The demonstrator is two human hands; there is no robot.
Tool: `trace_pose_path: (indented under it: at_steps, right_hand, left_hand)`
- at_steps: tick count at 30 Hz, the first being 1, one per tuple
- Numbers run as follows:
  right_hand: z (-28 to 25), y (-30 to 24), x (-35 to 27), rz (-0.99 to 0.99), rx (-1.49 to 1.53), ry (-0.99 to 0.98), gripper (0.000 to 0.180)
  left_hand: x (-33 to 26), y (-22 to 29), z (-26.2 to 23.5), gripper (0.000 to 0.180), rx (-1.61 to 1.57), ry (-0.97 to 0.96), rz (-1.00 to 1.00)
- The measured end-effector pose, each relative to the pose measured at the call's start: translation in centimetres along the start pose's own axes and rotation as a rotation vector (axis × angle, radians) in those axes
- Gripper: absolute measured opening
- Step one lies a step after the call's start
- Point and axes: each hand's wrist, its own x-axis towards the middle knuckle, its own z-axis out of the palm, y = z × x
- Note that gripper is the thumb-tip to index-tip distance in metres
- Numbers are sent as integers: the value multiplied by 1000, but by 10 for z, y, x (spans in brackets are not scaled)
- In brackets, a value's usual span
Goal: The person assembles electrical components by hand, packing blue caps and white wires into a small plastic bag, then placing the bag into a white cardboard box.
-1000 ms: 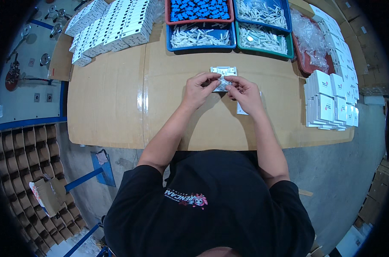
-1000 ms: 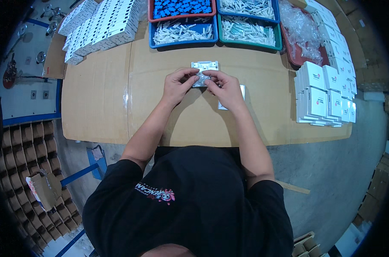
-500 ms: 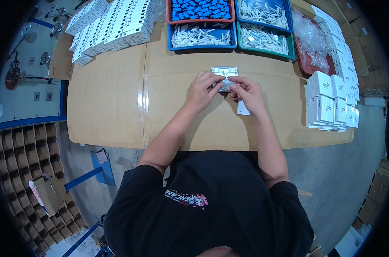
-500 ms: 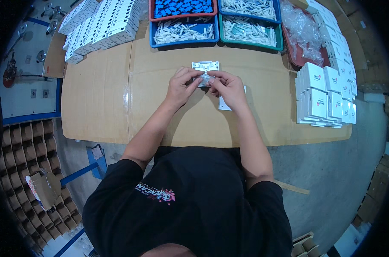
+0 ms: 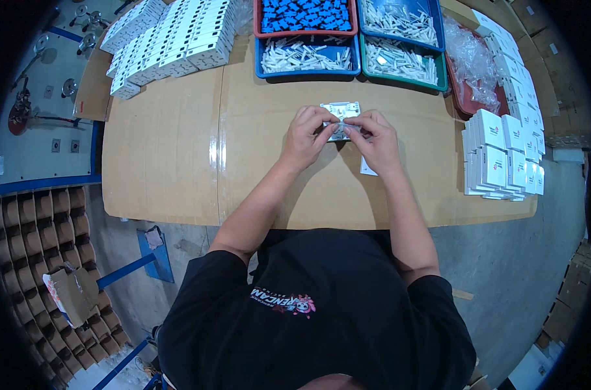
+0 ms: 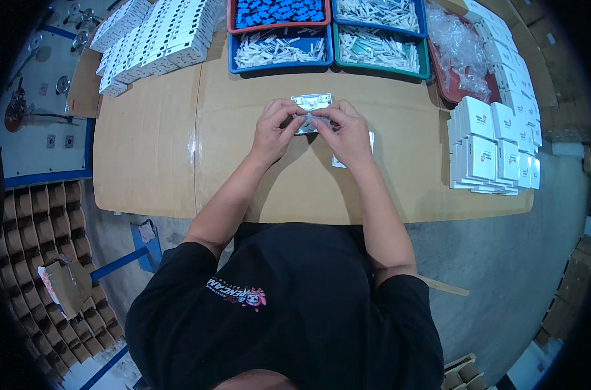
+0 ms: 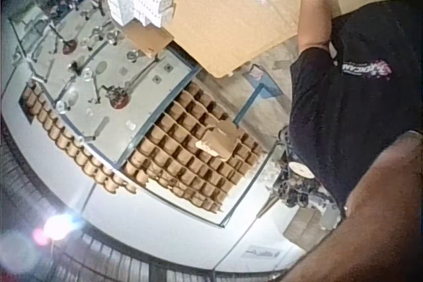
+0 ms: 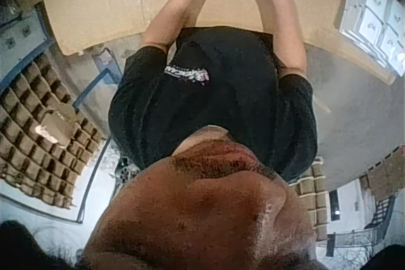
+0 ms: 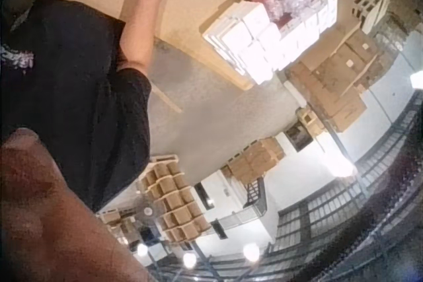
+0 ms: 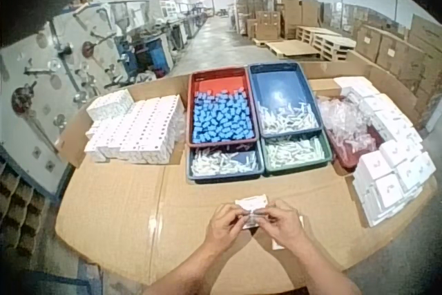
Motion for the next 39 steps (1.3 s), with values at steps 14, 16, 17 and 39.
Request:
trace_pose_path:
  at_steps: [14, 16, 17, 39]
  right_hand:
    - [2, 8, 0, 348, 400, -70, 18]
    - [3, 10, 0, 345, 456, -42, 18]
    - [2, 12, 0, 357, 450, -53, 18]
    - [-11, 4, 4, 600, 534, -145, 23]
  left_hand:
    - [-8, -10, -3, 15, -554, -136, -450]
    - [-6, -8, -5, 15, -551, -148, -453]
    - [-5, -6, -6, 16, -547, -158, -456]
    - [-4, -7, 0, 19, -66, -64, -82]
